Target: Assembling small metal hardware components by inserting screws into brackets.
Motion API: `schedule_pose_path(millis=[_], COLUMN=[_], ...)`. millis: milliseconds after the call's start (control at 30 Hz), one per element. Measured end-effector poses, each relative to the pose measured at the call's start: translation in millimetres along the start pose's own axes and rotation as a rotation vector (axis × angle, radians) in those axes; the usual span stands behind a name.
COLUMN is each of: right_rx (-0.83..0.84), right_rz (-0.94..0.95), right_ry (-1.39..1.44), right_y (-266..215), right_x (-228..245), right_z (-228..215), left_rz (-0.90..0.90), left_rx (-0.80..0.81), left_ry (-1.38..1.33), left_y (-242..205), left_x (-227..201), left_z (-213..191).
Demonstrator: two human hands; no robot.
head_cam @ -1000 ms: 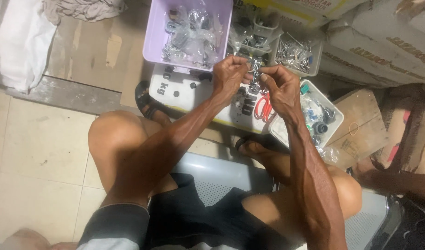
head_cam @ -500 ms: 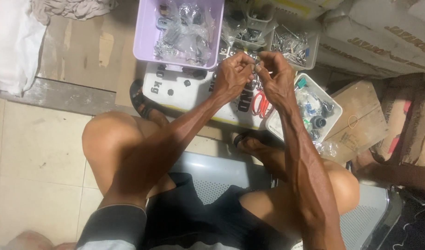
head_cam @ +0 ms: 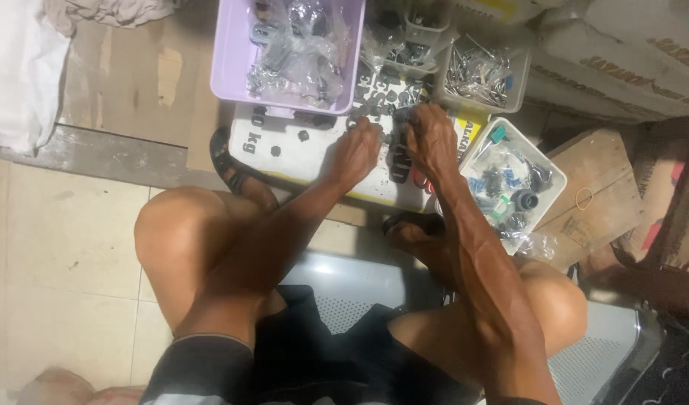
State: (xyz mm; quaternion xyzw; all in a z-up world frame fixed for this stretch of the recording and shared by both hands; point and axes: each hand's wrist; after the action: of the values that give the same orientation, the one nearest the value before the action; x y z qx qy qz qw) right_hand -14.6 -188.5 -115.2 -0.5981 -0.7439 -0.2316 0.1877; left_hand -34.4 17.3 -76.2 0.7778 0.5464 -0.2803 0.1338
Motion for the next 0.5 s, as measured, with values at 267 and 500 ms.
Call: schedule_pose_path(millis=[267,500], right_rx=[0.010,0.109], right_rz=[-0.093,-0.089], right_ry=[-0.247,-0.317], right_y=[-27,-25], right_x=[-44,-25], right_z=[10,5], left_rz=[0.069,-0.002], left_rx=[-0.042,-0.273], left_ry=[0.006,-0.332], left_y=[10,27], left_x=[6,17], left_z=[14,65])
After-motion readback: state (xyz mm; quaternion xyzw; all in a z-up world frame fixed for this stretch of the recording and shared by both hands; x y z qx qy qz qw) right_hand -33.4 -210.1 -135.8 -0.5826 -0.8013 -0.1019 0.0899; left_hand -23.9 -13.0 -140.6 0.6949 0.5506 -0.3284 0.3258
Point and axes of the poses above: each hand's wrist, its own y-axis towards the middle knuckle, its own z-axis out of the palm, x = y × z, and after that the axes turned 3 degrees about y, right-handed
